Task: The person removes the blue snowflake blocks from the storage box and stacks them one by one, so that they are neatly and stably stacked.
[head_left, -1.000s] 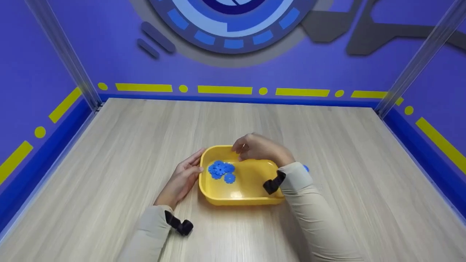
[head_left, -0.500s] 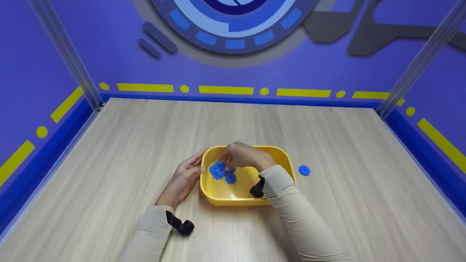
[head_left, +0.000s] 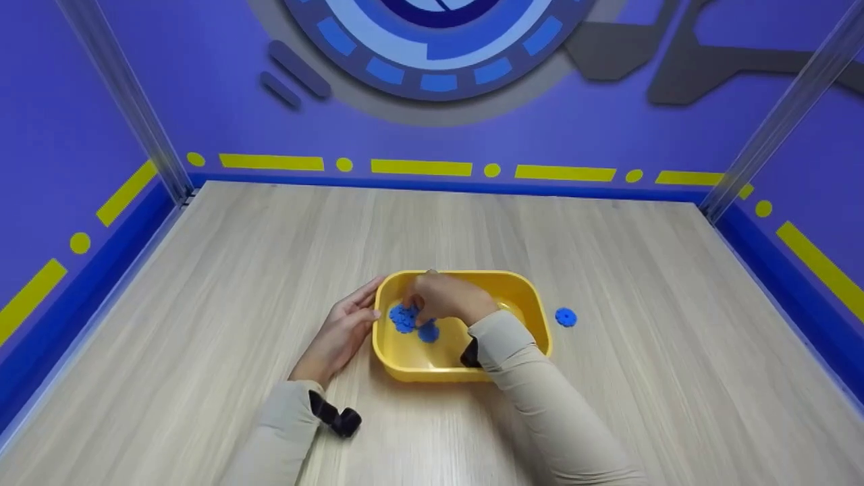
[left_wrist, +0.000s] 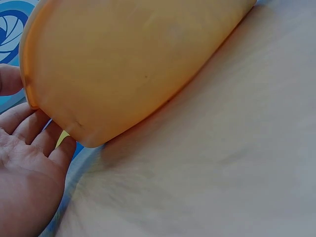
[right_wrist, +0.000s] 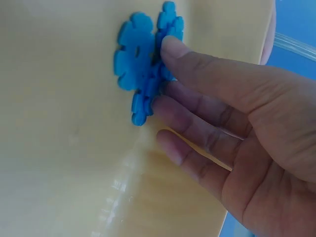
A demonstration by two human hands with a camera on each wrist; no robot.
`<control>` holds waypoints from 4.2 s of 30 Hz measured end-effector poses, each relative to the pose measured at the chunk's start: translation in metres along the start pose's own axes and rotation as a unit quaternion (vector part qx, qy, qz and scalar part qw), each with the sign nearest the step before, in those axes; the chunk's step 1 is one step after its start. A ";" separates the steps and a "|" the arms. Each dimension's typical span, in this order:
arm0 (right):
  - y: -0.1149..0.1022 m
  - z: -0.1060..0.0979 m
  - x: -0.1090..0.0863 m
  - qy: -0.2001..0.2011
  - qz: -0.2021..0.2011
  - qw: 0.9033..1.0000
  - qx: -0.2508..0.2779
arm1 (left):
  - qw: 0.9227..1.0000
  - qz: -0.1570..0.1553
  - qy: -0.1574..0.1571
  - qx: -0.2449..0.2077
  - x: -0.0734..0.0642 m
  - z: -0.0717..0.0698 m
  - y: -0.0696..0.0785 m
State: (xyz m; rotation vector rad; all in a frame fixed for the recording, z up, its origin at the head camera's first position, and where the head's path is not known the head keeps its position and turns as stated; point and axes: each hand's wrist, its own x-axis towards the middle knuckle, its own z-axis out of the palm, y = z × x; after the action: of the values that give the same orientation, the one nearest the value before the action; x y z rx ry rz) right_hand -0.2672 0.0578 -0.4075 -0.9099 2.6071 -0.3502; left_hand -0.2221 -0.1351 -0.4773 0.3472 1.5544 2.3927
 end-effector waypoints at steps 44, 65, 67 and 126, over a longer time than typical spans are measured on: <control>0.004 -0.029 -0.022 -0.017 -0.018 0.999 0.024 | 1.000 -0.006 0.006 -0.004 0.001 -0.001 -0.001; 0.027 -0.050 -0.064 0.053 -0.016 0.998 0.035 | 1.000 -0.002 0.016 -0.004 0.000 0.001 -0.001; 0.032 -0.051 -0.069 0.059 -0.013 0.997 0.046 | 1.000 -0.003 0.017 -0.003 0.000 0.001 0.000; 0.165 -0.003 -0.176 0.244 0.160 0.944 0.151 | 0.999 -0.012 0.034 0.006 -0.001 0.002 0.001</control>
State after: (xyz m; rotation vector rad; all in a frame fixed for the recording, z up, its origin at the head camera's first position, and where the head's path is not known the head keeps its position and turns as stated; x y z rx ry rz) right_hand -0.2303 0.2963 -0.4172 -0.3091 2.9519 -0.9557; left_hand -0.2209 -0.1347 -0.4754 0.2498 1.5937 2.4009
